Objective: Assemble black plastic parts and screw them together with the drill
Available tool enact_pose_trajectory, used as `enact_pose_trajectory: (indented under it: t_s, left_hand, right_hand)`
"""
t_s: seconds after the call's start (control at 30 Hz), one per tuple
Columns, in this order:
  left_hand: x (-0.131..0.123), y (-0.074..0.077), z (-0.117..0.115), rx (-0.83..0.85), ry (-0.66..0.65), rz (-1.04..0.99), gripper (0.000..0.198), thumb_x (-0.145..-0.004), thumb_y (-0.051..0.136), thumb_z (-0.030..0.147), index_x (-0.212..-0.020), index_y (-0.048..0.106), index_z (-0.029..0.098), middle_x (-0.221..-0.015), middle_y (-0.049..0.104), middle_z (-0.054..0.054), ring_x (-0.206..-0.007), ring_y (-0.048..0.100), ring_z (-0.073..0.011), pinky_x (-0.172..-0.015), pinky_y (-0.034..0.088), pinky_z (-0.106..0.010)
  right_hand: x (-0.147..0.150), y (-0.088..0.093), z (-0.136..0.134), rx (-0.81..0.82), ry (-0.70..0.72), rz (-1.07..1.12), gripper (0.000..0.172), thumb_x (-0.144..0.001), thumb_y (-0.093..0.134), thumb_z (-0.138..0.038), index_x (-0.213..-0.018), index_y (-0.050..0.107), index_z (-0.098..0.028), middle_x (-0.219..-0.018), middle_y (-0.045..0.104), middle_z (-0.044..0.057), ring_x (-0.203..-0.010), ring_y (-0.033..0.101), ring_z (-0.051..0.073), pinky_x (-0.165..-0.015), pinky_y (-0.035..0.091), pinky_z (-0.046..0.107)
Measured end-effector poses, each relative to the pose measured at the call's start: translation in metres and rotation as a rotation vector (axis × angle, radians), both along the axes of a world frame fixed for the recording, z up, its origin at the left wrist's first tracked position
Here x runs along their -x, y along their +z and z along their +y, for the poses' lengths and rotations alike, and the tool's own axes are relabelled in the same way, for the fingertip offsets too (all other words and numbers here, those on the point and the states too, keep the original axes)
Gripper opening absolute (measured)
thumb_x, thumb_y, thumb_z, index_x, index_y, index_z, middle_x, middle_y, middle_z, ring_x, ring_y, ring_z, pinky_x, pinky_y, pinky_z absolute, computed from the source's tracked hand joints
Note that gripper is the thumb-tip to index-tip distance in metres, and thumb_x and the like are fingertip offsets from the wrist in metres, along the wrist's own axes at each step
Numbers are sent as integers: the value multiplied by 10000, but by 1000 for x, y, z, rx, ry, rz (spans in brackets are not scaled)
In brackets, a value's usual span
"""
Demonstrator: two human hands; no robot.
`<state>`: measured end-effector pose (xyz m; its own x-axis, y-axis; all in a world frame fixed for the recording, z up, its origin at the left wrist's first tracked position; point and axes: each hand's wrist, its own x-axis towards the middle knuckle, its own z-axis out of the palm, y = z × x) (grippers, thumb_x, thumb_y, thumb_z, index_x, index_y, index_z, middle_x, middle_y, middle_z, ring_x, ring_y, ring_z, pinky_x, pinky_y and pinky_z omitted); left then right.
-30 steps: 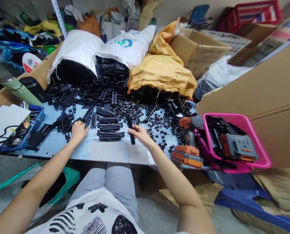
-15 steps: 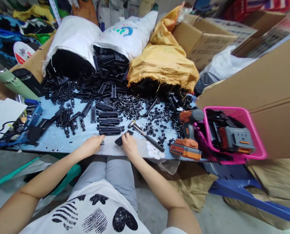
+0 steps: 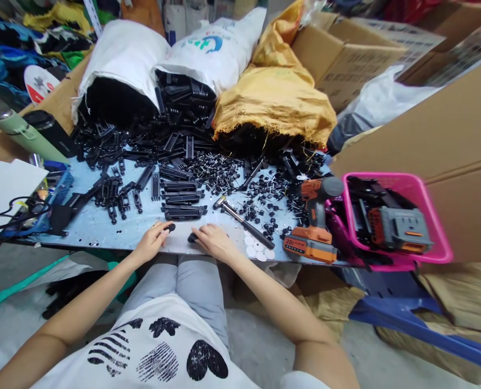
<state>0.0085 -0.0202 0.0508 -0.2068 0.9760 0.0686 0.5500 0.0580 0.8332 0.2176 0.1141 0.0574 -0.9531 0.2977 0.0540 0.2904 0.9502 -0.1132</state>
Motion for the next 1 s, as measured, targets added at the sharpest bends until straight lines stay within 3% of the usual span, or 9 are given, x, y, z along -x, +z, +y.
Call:
enact_pose_trajectory:
  t_s: [0.1, 0.23, 0.4, 0.53, 0.67, 0.73, 0.8, 0.9, 1.0]
  left_hand:
    - [-14, 0, 4, -29, 96, -216, 368, -933, 394, 352, -1211, 534, 155, -1061, 563, -96, -486, 507, -48, -517, 481, -237]
    - [-15, 1, 3, -97, 222, -248, 359, -915, 441, 364, -1185, 562, 161, -1041, 562, -90, -484, 500, -40, -510, 479, -227]
    - [-14, 3, -1, -71, 220, -343, 377, -896, 473, 376, -1177, 576, 147, -1078, 546, -101, -468, 493, -31, -481, 473, -225]
    - [-27, 8, -2, -48, 118, -402, 370, -895, 475, 370, -1188, 581, 169, -1075, 557, -91, -450, 482, -22, -461, 458, -213]
    - [-37, 18, 0, -107, 118, -320, 389, -878, 514, 318, -1239, 556, 181, -1030, 585, -77, -655, 585, -93, -618, 512, -241]
    - [-37, 24, 1, -138, 113, -219, 396, -864, 537, 280, -1247, 555, 180, -1012, 605, -79, -857, 603, -155, -777, 512, -293]
    - [-34, 28, 1, -132, 81, -129, 375, -868, 528, 255, -1232, 572, 178, -984, 623, -82, -950, 590, -188, -866, 485, -339]
    - [-29, 31, 3, -139, 69, -56, 335, -887, 491, 242, -1193, 603, 164, -982, 633, -95, -950, 596, -196, -882, 475, -355]
    - [-25, 36, 5, -225, 21, -39, 335, -901, 472, 244, -1201, 593, 156, -1049, 629, -109, -988, 589, -193, -883, 475, -341]
  right_hand:
    - [11, -11, -24, -18, -195, 99, 358, -960, 374, -284, -1187, 559, -78, -1007, 619, 160, -859, 589, 217, -759, 476, 338]
    - [4, -26, -53, 81, -27, 222, 312, -953, 409, -294, -1132, 596, -121, -1096, 619, 143, -970, 581, 206, -838, 479, 328]
    - [-3, -27, -50, 294, -161, 218, 409, -922, 469, -389, -1262, 537, -172, -1142, 600, 143, -1044, 556, 255, -883, 460, 427]
    - [18, -16, -43, 851, -413, 427, 498, -937, 384, -448, -1372, 425, -210, -1016, 623, 99, -860, 621, 199, -758, 527, 370]
    - [36, -5, -44, 1428, -461, 566, 592, -920, 376, -507, -1437, 311, -227, -803, 615, 30, -596, 594, 129, -548, 529, 282]
    - [35, -1, -43, 1433, -430, 610, 602, -898, 439, -500, -1422, 348, -217, -728, 591, 8, -534, 550, 108, -525, 515, 267]
    - [30, 3, -38, 1267, -351, 651, 566, -863, 529, -464, -1370, 441, -227, -794, 606, 21, -591, 558, 108, -591, 528, 279]
    - [24, 13, -31, 953, -202, 697, 480, -814, 630, -387, -1267, 562, -244, -1005, 615, 58, -866, 591, 155, -822, 511, 330]
    - [26, 20, -28, 951, -202, 721, 471, -860, 570, -382, -1311, 519, -258, -1049, 605, 58, -815, 597, 131, -765, 533, 299]
